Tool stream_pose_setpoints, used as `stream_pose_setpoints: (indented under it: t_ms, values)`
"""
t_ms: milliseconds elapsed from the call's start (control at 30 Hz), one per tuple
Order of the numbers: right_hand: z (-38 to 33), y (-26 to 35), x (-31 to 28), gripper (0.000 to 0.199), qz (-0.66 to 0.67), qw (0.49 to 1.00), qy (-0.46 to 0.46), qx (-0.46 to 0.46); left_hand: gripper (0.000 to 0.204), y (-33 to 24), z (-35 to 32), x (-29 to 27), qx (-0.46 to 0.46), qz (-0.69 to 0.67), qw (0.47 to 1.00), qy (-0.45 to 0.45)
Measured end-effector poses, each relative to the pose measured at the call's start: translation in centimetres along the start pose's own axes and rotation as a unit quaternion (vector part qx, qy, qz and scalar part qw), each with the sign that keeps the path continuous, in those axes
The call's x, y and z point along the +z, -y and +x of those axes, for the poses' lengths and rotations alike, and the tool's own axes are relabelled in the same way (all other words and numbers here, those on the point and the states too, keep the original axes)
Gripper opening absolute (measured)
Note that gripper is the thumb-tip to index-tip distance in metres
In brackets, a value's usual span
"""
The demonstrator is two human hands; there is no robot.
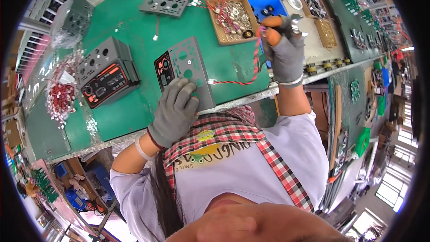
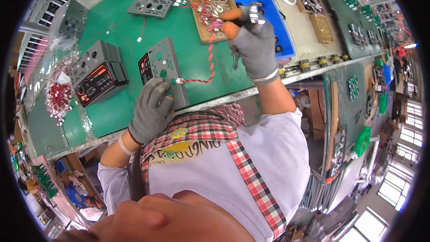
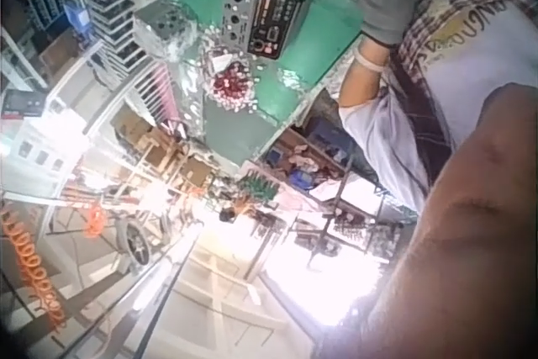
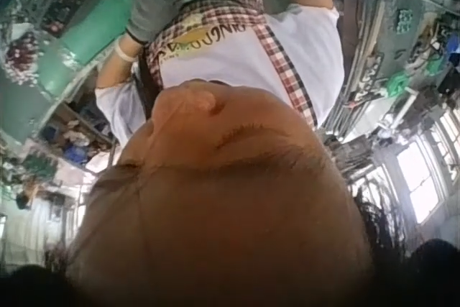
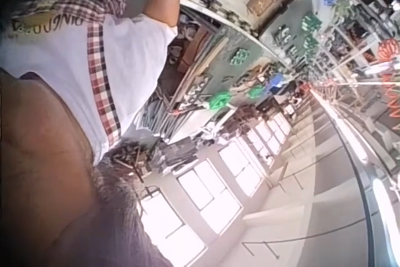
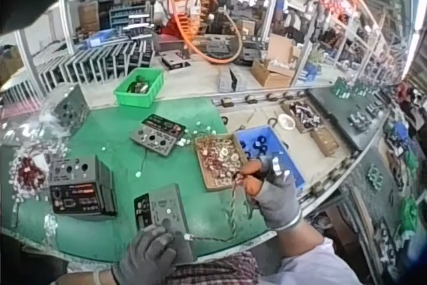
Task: The worker is assembling internal components and wiring onto a metal panel for a welding machine, using a wrench to tighten nuts.
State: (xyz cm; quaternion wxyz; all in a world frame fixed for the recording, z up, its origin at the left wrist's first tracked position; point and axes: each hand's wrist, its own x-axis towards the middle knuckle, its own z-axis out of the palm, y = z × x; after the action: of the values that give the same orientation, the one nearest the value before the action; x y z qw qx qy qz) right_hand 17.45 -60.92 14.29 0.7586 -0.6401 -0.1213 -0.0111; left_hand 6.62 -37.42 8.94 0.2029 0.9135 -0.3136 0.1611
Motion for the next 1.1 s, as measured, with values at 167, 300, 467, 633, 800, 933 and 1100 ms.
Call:
stream_pose_setpoints:
  t_ms: [167,300,467,633,800,933,1100]
  values:
    - [-0.2,-3.4,0.8,0.018,-0.123,0.992,0.020,0.025,0.026,0.5,-1.6,4.0,0.013,0.016,1.000,0.006]
    - [-0.5,-4.0,0.8,0.014,-0.191,0.981,0.035,0.017,0.021,0.3,-1.9,4.7,0.000,0.017,1.000,0.001]
    - [-0.5,-2.9,0.1,0.015,-0.203,0.978,0.030,-0.022,0.016,0.5,-1.8,5.1,-0.007,0.025,1.000,-0.013]
    - [-1.1,-3.2,-0.5,0.017,-0.288,0.955,0.070,0.001,0.017,0.6,-1.6,5.0,-0.013,0.010,1.000,-0.011]
    - [-1.1,-3.2,-0.9,0.025,-0.370,0.925,0.088,-0.022,0.019,0.8,-1.7,5.1,-0.026,0.009,0.999,-0.019]
    - [-1.0,-3.5,-0.2,0.030,-0.382,0.915,0.101,-0.088,0.020,1.0,-1.6,5.3,-0.013,0.013,1.000,-0.017]
    - [-1.7,-4.5,2.7,0.029,-0.450,0.839,0.236,-0.194,0.017,0.6,-1.0,4.1,-0.030,-0.007,0.999,0.008]
